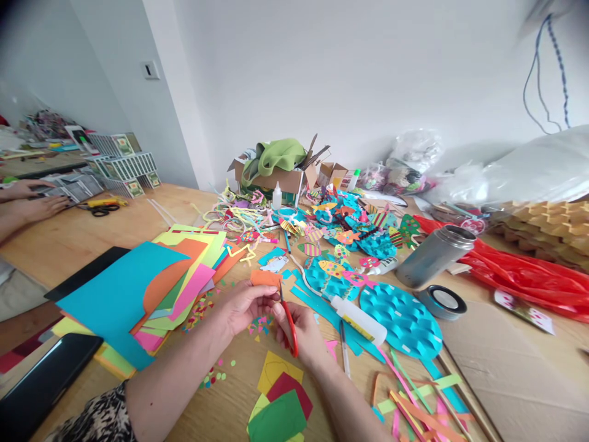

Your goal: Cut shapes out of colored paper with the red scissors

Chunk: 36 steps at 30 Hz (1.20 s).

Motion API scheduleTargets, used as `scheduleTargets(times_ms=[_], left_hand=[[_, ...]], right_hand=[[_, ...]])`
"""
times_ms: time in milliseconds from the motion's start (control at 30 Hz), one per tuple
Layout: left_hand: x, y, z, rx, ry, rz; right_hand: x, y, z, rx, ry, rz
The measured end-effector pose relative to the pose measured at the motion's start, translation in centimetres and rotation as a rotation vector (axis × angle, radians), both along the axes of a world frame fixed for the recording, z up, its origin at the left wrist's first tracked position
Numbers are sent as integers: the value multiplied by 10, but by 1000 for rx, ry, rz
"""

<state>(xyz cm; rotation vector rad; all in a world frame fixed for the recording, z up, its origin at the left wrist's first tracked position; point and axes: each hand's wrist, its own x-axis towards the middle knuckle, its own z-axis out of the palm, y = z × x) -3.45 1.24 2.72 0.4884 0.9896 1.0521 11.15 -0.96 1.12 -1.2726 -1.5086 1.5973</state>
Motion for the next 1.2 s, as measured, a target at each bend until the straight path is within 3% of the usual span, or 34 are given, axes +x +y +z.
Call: scheduleTargets(times_ms=[300, 567, 1200], left_hand=[[0, -2, 3, 91, 124, 23], [0, -3, 8, 95, 186, 33], [-2, 0, 2, 125, 243, 16]], right_hand=[[2, 0, -8, 28, 47, 55], [1, -1, -1, 21, 35, 70], [2, 0, -7, 21, 10, 77]])
